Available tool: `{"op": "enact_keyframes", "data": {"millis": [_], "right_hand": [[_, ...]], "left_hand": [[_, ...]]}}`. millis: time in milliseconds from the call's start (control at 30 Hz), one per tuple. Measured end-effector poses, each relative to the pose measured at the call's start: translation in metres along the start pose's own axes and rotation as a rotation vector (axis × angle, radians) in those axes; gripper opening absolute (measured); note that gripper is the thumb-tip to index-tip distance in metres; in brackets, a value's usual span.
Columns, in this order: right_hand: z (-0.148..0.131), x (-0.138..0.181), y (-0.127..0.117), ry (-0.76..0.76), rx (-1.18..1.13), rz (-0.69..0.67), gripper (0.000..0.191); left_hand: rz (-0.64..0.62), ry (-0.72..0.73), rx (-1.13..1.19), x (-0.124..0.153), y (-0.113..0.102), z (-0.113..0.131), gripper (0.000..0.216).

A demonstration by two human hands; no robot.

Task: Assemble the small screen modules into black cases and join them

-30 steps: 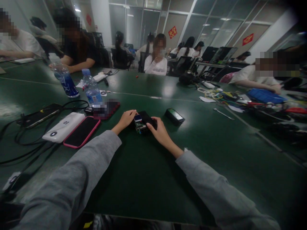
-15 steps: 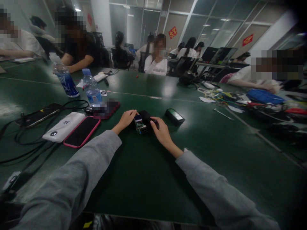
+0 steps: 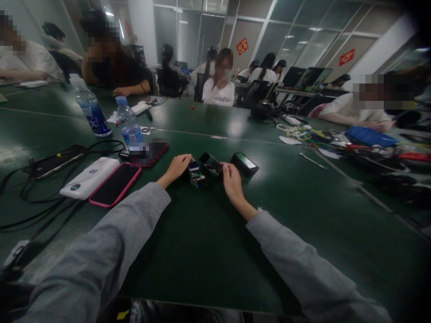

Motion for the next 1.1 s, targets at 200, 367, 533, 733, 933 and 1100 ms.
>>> {"op": "enact_keyframes", "data": {"millis": [200, 367, 533, 733, 933, 1100], "right_hand": [[0.015, -0.003, 0.002, 0.049, -0.017, 0.016, 0.047], [0.023, -0.004, 0.003, 0.05, -0.008, 0.034, 0.044], [0.017, -0.002, 0.004, 0.036, -0.016, 0.028, 0.046], [0.002, 0.002, 0.011, -0.031, 0.042, -0.045, 0.054], [0.003, 0.003, 0.014, -0.019, 0.071, -0.084, 0.058], [0.0, 0.004, 0.015, -0.023, 0.106, -0.106, 0.059]], "left_hand": [[0.013, 0.029, -0.01, 0.0, -0.001, 0.003, 0.046], [0.015, 0.032, -0.021, -0.001, -0.001, 0.002, 0.046], [0.012, 0.027, -0.028, 0.0, -0.001, 0.002, 0.047], [0.02, 0.02, -0.034, -0.001, -0.001, 0.002, 0.047], [0.009, 0.008, -0.034, -0.001, 0.001, 0.0, 0.047], [0.016, 0.012, -0.027, -0.001, 0.0, 0.0, 0.047]]}}
Point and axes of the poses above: each hand's wrist, its own x-axis away from the middle knuckle, its own y-axis out of the palm, z = x × y, the point moved 10 cm from there along -x, towards the middle knuckle, and after that the axes turned 1 degree about z, right-handed, at the moved point
